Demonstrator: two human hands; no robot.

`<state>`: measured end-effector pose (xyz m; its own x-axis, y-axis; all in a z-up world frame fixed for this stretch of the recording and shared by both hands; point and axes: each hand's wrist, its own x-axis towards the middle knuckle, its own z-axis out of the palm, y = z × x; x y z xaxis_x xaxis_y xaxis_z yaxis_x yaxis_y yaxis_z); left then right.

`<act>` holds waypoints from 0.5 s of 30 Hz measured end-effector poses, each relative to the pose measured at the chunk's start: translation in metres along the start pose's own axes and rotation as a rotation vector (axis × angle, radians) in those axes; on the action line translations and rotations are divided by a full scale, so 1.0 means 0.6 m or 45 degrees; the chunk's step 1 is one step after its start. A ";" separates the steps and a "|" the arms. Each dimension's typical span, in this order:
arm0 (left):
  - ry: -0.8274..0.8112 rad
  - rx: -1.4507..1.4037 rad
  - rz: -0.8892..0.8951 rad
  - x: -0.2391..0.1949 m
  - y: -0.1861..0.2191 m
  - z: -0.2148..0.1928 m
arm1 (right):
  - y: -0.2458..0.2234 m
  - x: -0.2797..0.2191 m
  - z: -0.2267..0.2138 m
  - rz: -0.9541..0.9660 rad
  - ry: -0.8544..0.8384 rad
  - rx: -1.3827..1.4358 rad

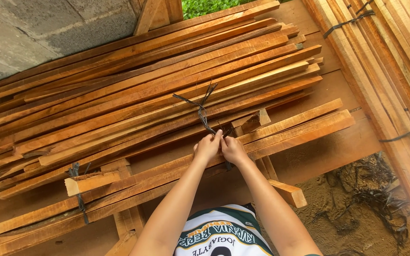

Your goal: The person ties a bundle of wooden planks together using a black strap. They wrap the strap around the planks, pull it tight, and tie a knot to secure the bundle. The person then adjusts the planks to ensure they are aligned.

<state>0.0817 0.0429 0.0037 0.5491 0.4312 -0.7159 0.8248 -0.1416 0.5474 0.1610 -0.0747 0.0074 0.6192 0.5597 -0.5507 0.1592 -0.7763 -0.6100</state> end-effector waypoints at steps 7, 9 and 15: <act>0.130 -0.229 0.050 0.072 0.004 0.007 | -0.026 -0.013 -0.018 0.026 -0.058 0.318; 0.210 -0.396 0.002 0.091 -0.013 0.017 | -0.034 -0.018 -0.019 0.058 -0.025 0.468; 0.323 -0.461 0.091 0.062 -0.020 0.031 | -0.018 -0.002 0.018 0.046 0.238 0.574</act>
<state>0.0946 0.0443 -0.0375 0.5154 0.6431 -0.5664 0.6607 0.1228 0.7406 0.1503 -0.0639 0.0084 0.7520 0.4411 -0.4898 -0.1882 -0.5685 -0.8009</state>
